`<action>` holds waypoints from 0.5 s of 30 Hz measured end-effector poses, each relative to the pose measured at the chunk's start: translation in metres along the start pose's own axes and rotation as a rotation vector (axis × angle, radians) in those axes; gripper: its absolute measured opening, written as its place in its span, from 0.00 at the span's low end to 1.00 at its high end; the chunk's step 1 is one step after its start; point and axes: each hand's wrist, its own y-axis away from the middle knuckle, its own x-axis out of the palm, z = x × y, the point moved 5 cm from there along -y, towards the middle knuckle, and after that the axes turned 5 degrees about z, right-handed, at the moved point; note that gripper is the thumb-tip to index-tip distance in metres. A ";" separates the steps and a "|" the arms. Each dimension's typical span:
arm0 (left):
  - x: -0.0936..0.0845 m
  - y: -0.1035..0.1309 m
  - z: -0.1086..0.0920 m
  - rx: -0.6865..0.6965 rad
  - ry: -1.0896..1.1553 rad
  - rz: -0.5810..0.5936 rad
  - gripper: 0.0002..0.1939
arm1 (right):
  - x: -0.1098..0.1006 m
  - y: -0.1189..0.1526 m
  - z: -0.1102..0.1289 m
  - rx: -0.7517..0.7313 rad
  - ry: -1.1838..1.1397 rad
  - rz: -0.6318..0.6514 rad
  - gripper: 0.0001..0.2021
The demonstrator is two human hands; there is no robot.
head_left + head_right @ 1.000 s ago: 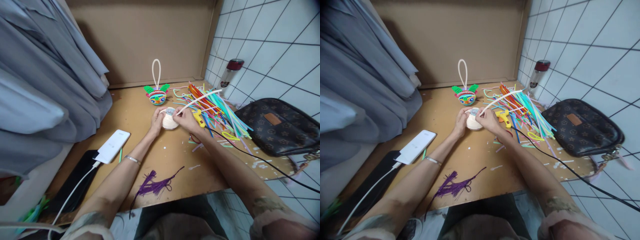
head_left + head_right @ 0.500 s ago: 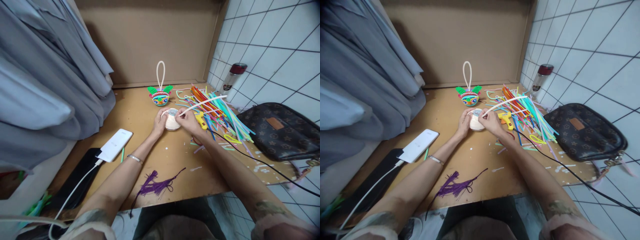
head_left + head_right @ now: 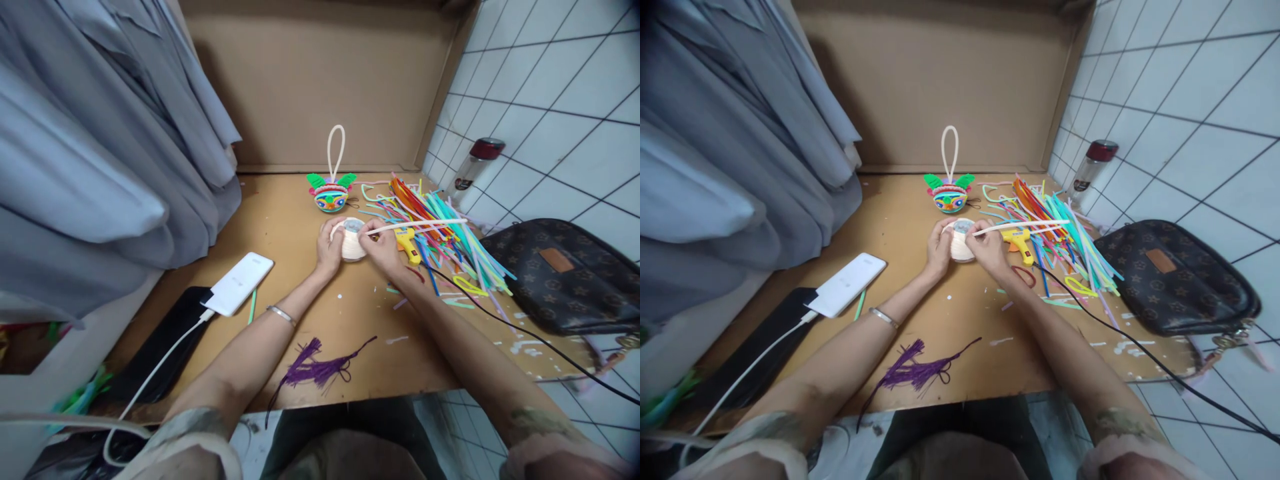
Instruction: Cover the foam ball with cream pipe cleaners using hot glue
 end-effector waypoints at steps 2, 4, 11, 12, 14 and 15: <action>0.000 0.000 0.000 0.001 0.005 -0.017 0.19 | 0.002 0.000 -0.004 -0.007 -0.036 -0.054 0.05; 0.001 -0.001 -0.001 0.005 0.001 -0.027 0.19 | 0.007 0.000 -0.012 0.027 -0.110 -0.080 0.08; -0.005 -0.001 -0.009 0.048 -0.058 -0.063 0.17 | 0.028 0.001 -0.026 0.109 -0.392 -0.150 0.18; -0.006 -0.001 -0.009 0.045 -0.056 -0.064 0.17 | 0.031 0.002 -0.026 0.116 -0.448 -0.167 0.20; -0.007 -0.001 -0.007 0.041 -0.045 -0.066 0.17 | 0.039 0.003 -0.027 0.145 -0.545 -0.193 0.25; -0.007 -0.001 -0.005 0.038 -0.038 -0.067 0.18 | 0.042 0.003 -0.028 0.164 -0.581 -0.201 0.27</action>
